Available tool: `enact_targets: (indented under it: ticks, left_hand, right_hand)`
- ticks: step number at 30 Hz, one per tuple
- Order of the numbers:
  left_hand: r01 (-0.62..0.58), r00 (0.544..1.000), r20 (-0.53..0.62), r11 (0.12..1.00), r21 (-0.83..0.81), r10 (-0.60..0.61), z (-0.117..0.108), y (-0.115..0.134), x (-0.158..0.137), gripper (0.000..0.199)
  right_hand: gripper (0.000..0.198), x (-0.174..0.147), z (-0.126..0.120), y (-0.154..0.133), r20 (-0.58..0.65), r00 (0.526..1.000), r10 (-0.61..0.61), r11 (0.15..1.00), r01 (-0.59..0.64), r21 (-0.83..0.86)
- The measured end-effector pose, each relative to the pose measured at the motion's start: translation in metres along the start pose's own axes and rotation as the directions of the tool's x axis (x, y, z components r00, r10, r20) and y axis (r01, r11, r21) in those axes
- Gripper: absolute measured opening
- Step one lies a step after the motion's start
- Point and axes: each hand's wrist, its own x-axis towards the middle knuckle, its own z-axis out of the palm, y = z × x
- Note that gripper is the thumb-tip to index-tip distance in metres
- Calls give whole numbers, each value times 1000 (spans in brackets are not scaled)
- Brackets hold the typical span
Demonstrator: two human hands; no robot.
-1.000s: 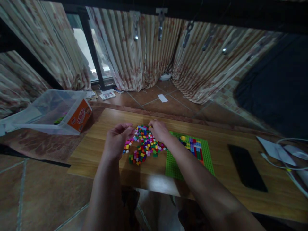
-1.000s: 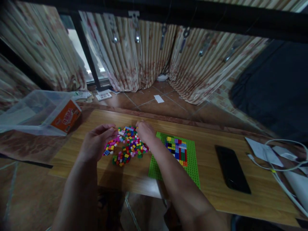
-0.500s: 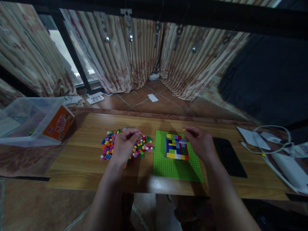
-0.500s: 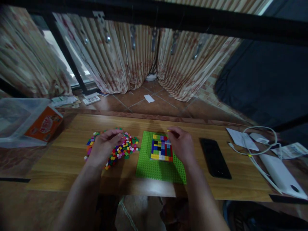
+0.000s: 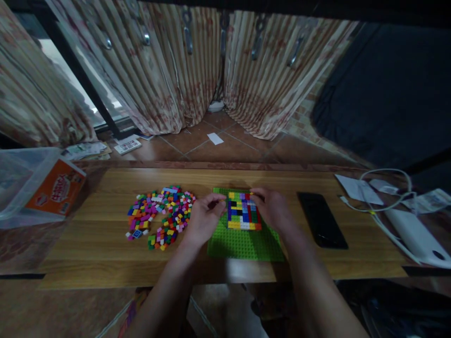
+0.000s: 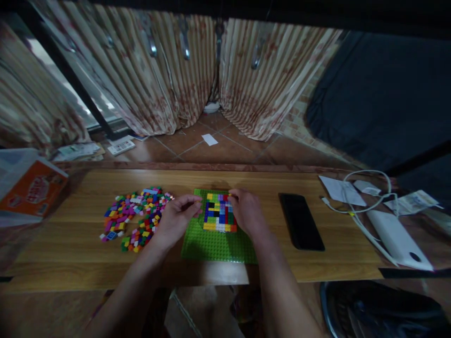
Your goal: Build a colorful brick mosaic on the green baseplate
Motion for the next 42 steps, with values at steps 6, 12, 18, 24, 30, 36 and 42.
enact_targets:
  ticks: [6, 12, 18, 24, 30, 36, 42]
  left_hand:
    - [-19, 999, 28, 999, 42, 18, 0, -7, 1, 15]
    - [-47, 999, 17, 996, 72, 46, -7, -6, -1, 12]
    - [-81, 997, 10, 990, 116, 80, -10, -4, -1, 12]
    - [-77, 997, 24, 983, 164, 74, -9, -4, -1, 16]
    - [-87, 996, 44, 982, 171, 81, -7, -4, -1, 17]
    - [-65, 997, 40, 991, 116, 61, -4, -5, -2, 18]
    - [47, 999, 28, 996, -72, -45, 3, -3, -3, 19]
  right_hand:
    - [23, 2, -1, -1, 96, 995, -42, 998, 46, -45]
    - [26, 1, -4, 6, 100, 991, -84, 996, 81, 34]
    - [26, 2, -3, 11, 109, 993, -51, 995, 41, 86]
    - [21, 6, -3, 10, 120, 993, 25, 989, -41, 139]
    - [18, 12, -8, 9, 198, 980, 9, 983, -44, 176]
    - [16, 16, -7, 14, 234, 971, -49, 980, 2, 197]
    - [19, 11, -5, 22, 150, 987, -53, 969, 14, 245]
